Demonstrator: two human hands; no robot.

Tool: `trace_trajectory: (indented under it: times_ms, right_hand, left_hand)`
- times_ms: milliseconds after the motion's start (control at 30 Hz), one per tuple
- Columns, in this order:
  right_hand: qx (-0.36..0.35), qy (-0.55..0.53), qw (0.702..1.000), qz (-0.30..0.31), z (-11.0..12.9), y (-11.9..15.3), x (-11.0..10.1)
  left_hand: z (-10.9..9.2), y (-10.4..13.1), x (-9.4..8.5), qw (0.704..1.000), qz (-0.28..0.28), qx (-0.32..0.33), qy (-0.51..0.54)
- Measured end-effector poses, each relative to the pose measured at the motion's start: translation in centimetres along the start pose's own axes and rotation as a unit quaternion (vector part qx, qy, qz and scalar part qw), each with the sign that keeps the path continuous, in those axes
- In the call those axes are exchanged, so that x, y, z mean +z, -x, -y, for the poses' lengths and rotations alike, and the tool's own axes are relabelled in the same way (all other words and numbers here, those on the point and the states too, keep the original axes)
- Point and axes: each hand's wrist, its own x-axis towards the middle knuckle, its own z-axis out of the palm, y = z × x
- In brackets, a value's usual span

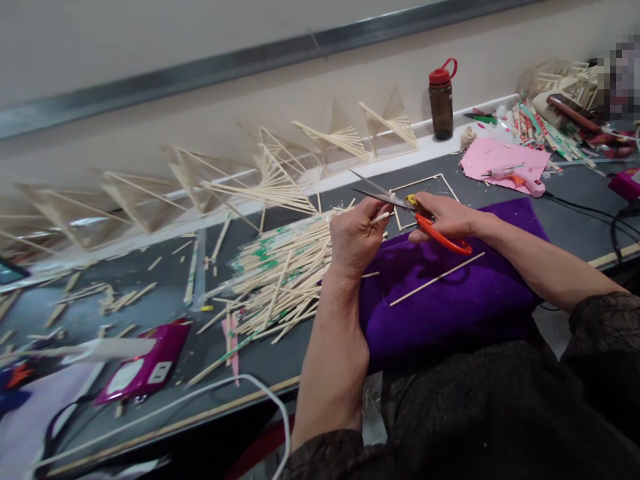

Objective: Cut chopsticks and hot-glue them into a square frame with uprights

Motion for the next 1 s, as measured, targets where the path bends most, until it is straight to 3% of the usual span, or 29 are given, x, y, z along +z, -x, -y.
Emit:
trace_trajectory:
  times_ms: [600,1000]
  right_hand:
    - [0.002,0.014,0.999,-0.03,0.36,-0.04,0.28]
    - [0.004,0.015,0.999,-0.043,0.0,-0.24,0.54]
  left_hand:
    - [0.26,-0.16,0.42,1.0,-0.011,-0.014,-0.007]
    - [-0.05,-0.07,0.66,0.998,-0.031,-0.056,0.025]
